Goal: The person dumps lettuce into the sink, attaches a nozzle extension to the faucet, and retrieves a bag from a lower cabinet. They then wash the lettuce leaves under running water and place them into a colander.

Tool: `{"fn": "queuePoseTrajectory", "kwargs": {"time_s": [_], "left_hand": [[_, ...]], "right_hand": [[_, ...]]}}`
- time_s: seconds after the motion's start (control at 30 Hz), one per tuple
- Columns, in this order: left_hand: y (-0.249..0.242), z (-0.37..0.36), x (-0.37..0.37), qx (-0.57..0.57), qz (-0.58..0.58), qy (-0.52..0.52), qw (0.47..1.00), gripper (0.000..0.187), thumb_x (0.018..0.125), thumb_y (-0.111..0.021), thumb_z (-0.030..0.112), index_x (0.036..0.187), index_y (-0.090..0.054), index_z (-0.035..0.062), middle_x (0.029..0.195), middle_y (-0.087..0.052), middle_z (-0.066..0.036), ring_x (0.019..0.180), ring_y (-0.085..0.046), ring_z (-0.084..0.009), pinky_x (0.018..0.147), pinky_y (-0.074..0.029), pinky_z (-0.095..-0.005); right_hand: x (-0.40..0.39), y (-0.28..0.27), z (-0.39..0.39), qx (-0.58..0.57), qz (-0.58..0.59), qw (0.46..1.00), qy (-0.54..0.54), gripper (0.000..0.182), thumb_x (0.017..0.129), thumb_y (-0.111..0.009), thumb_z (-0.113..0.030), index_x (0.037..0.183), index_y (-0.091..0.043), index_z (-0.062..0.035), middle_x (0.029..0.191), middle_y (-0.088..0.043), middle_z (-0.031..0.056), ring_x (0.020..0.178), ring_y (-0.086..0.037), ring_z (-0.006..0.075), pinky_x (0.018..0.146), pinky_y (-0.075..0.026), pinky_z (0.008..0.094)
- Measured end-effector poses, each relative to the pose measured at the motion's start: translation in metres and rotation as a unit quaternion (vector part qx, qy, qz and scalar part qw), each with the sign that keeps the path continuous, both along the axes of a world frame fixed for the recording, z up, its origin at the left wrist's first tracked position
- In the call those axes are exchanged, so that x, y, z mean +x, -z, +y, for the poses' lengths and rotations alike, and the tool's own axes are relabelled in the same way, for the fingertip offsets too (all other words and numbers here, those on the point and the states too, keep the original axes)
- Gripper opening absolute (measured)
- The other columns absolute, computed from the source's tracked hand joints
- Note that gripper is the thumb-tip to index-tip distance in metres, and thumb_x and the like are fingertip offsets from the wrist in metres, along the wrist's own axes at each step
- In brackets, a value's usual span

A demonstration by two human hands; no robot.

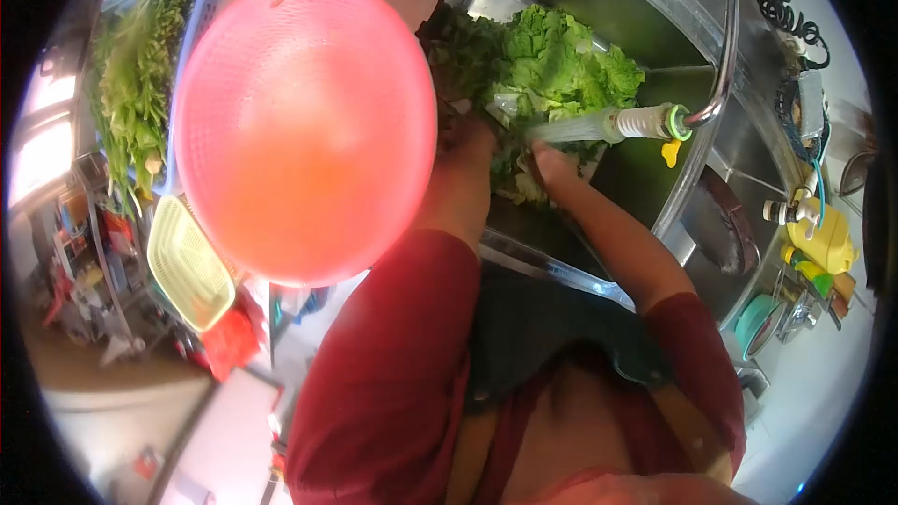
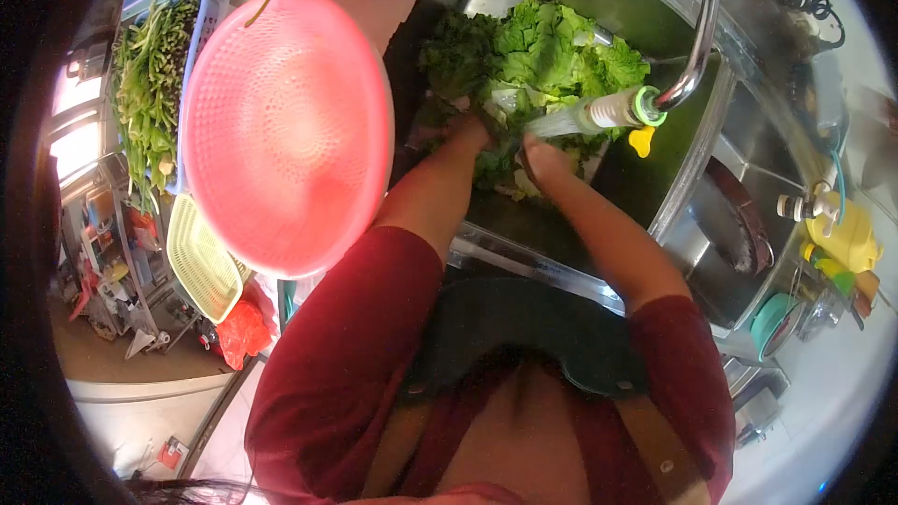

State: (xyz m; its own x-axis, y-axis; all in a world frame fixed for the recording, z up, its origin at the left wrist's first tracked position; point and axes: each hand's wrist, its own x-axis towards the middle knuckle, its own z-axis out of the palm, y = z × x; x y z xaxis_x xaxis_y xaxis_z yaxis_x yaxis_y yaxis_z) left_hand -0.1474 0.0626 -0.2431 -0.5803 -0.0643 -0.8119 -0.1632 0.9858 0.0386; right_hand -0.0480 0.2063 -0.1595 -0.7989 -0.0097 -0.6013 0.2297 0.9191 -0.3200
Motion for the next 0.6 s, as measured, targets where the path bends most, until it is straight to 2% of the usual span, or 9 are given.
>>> {"fn": "queuePoseTrajectory", "kwargs": {"time_s": [0.07, 0.17, 0.27, 0.37, 0.4, 0.47, 0.57, 0.6], "left_hand": [[-0.033, 0.002, -0.006, -0.022, -0.032, 0.045, 0.998, 0.079, 0.056, -0.078, 0.04, 0.122, -0.046, 0.0107, 0.129, -0.042, -0.009, 0.114, -0.044, -0.0269, 0.09, -0.038, -0.0455], [-0.023, -0.009, -0.005, -0.002, -0.029, 0.049, 0.998, 0.084, 0.055, -0.078, 0.041, 0.124, -0.043, 0.0084, 0.128, -0.043, -0.011, 0.113, -0.045, -0.0283, 0.09, -0.038, -0.0459], [-0.04, -0.024, -0.02, 0.019, 0.054, -0.052, 0.997, 0.089, 0.054, -0.079, 0.042, 0.126, -0.04, 0.006, 0.126, -0.044, -0.014, 0.111, -0.047, -0.0294, 0.09, -0.04, -0.0455], [-0.067, -0.037, -0.044, 0.072, 0.185, -0.209, 0.958, 0.094, 0.053, -0.079, 0.043, 0.127, -0.037, 0.0037, 0.124, -0.046, -0.016, 0.11, -0.048, -0.0305, 0.089, -0.041, -0.0451], [-0.073, -0.035, -0.053, 0.087, 0.225, -0.255, 0.936, 0.095, 0.053, -0.079, 0.044, 0.128, -0.036, 0.003, 0.123, -0.047, -0.016, 0.109, -0.049, -0.0309, 0.089, -0.042, -0.045], [-0.082, -0.021, -0.053, 0.067, 0.276, -0.261, 0.923, 0.099, 0.053, -0.079, 0.044, 0.129, -0.033, 0.0014, 0.122, -0.048, -0.018, 0.108, -0.05, -0.0316, 0.088, -0.042, -0.0447], [-0.08, 0.007, -0.054, 0.021, 0.306, -0.221, 0.926, 0.095, 0.056, -0.077, 0.047, 0.127, -0.035, 0.0, 0.122, -0.048, -0.018, 0.104, -0.053, -0.0302, 0.087, -0.044, -0.0414], [-0.061, 0.005, -0.063, 0.095, 0.291, -0.252, 0.918, 0.096, 0.057, -0.076, 0.048, 0.128, -0.034, 0.0001, 0.124, -0.046, -0.018, 0.106, -0.052, -0.0296, 0.087, -0.044, -0.041]], "right_hand": [[-0.004, 0.032, -0.009, 0.01, -0.015, 1.0, 0.025, 0.029, 0.082, -0.052, -0.024, 0.102, -0.047, -0.0037, 0.092, -0.059, 0.0227, 0.086, -0.057, 0.0384, 0.073, -0.044, 0.0472], [0.01, 0.034, -0.001, -0.05, -0.015, 0.996, 0.065, 0.031, 0.082, -0.052, -0.026, 0.104, -0.047, -0.0048, 0.095, -0.059, 0.0216, 0.089, -0.056, 0.0387, 0.075, -0.042, 0.0488], [0.018, -0.016, 0.007, -0.039, -0.053, 0.989, 0.134, 0.032, 0.082, -0.053, -0.026, 0.106, -0.047, -0.0054, 0.095, -0.058, 0.0216, 0.092, -0.055, 0.0388, 0.077, -0.041, 0.0491], [0.023, -0.017, 0.025, 0.019, -0.028, 0.972, 0.231, 0.036, 0.081, -0.054, -0.032, 0.105, -0.046, -0.007, 0.094, -0.059, 0.0221, 0.088, -0.055, 0.0407, 0.075, -0.042, 0.0475], [0.021, -0.015, 0.031, 0.02, -0.001, 0.973, 0.231, 0.036, 0.081, -0.054, -0.03, 0.107, -0.046, -0.0069, 0.095, -0.058, 0.0225, 0.089, -0.055, 0.0405, 0.076, -0.042, 0.0475], [0.022, -0.011, 0.04, 0.02, 0.048, 0.97, 0.236, 0.038, 0.081, -0.056, -0.026, 0.111, -0.044, -0.0066, 0.096, -0.058, 0.0233, 0.091, -0.054, 0.0402, 0.077, -0.042, 0.0477], [0.023, -0.012, 0.044, -0.028, 0.053, 0.969, 0.24, 0.04, 0.08, -0.058, -0.028, 0.108, -0.046, -0.0029, 0.092, -0.058, 0.0252, 0.087, -0.055, 0.0415, 0.074, -0.043, 0.0478], [0.02, -0.017, 0.045, -0.039, 0.088, 0.966, 0.239, 0.04, 0.079, -0.058, -0.028, 0.107, -0.047, -0.0019, 0.09, -0.058, 0.0256, 0.086, -0.055, 0.0419, 0.073, -0.043, 0.0477]]}}
